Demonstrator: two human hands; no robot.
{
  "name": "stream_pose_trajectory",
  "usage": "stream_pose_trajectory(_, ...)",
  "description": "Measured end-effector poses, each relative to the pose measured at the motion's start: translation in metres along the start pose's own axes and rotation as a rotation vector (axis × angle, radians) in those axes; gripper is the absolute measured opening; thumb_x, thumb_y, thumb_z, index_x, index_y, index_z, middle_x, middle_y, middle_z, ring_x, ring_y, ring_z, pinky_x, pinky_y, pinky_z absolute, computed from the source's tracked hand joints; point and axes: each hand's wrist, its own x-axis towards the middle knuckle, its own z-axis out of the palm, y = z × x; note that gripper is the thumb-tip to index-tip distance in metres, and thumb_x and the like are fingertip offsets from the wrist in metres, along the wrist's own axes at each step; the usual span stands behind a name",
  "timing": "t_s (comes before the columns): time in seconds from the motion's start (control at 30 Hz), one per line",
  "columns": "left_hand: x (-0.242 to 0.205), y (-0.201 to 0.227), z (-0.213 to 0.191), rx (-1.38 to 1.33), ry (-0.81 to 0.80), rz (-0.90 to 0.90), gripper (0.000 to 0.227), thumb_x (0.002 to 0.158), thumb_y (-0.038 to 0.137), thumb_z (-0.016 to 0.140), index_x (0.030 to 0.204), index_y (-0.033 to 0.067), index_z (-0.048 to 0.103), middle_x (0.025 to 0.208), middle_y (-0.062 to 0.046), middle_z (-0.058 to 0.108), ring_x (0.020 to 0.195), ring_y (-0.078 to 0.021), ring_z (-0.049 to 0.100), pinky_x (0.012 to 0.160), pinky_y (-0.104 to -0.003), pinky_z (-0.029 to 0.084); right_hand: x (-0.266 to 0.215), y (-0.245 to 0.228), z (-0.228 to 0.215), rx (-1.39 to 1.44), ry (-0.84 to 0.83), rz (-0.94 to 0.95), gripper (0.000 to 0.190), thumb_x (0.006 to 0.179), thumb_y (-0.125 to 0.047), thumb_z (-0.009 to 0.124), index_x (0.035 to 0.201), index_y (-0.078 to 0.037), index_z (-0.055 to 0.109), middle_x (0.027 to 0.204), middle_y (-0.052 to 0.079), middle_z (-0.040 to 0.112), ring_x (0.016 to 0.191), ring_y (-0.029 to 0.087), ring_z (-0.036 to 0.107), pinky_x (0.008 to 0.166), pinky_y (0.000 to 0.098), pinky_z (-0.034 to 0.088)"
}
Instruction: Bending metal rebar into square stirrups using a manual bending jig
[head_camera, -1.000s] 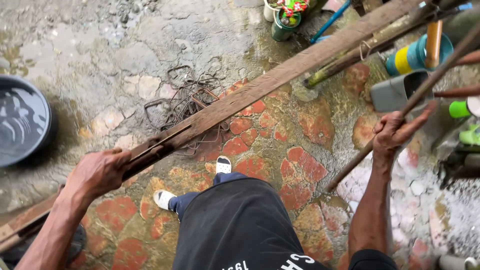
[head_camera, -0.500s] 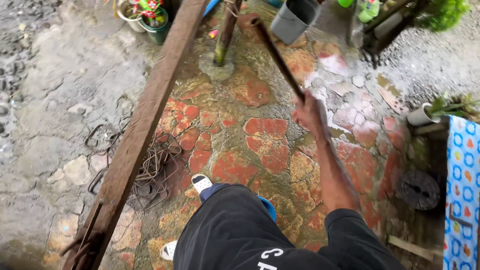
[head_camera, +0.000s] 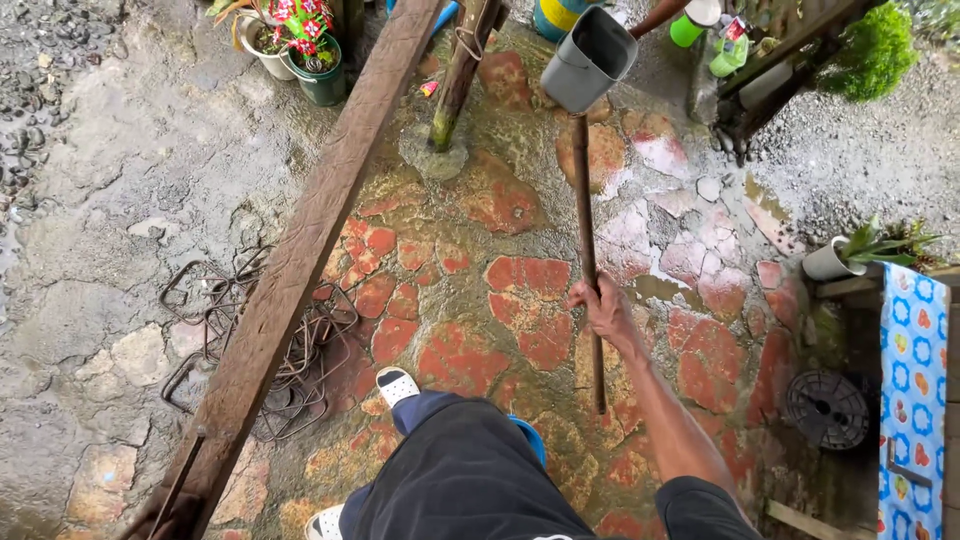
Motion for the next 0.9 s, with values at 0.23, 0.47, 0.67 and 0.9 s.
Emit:
stream_pose_trajectory(0.23, -0.04, 0.019, 0.045, 0.009, -0.01, 0.065, 0.03, 0.099, 0.021, 0.044, 0.125, 0.0219, 0.058, 0.112, 0.001, 0.06, 0.085, -0.0181, 0.064, 0.082, -0.037, 0.054, 0.035, 0.014, 0.018, 0.097, 0.021, -0.368, 0.037, 0.112, -0.041, 0.051, 0.115, -0.009, 0.068, 0.067, 0.006, 0.058, 0.059, 0.017, 0.058, 0.058, 0.032, 0.051)
stream_pose_trajectory(0.47, 0.042, 0.162, -0.164, -0.236, -0.687, -0.981, 0.025, 0.088, 0.052, 0.054, 0.113, 0.0507, 0.056, 0.105, 0.021, 0.067, 0.099, -0.0112, 0.08, 0.072, -0.037, 0.067, 0.035, -0.062, 0.014, -0.158, -0.142, -0.383, 0.027, 0.107, -0.037, 0.056, 0.115, -0.012, 0.062, 0.091, 0.003, 0.063, 0.077, 0.016, 0.057, 0.068, 0.0327, 0.044)
stream_pose_trajectory(0.67, 0.071, 0.176, -0.21, -0.347, -0.584, -0.94, 0.016, 0.089, 0.034, 0.055, 0.105, 0.0297, 0.057, 0.1, -0.001, 0.072, 0.083, -0.0417, 0.074, 0.068, -0.054, 0.058, 0.048, -0.1, 0.033, -0.28, -0.186, -0.478, 0.032, 0.104, -0.044, 0.063, 0.113, -0.014, 0.065, 0.09, 0.001, 0.063, 0.081, 0.019, 0.058, 0.071, 0.0359, 0.044)
stream_pose_trajectory(0.9, 0.087, 0.177, -0.228, -0.411, -0.494, -0.869, 0.015, 0.097, 0.017, 0.048, 0.109, 0.0197, 0.056, 0.088, -0.002, 0.065, 0.07, -0.0273, 0.07, 0.056, -0.044, 0.056, 0.089, -0.125, 0.064, -0.535, -0.021, -0.968, 0.024, 0.105, -0.033, 0.075, 0.114, -0.012, 0.067, 0.098, 0.006, 0.062, 0.089, 0.026, 0.054, 0.083, 0.0407, 0.045)
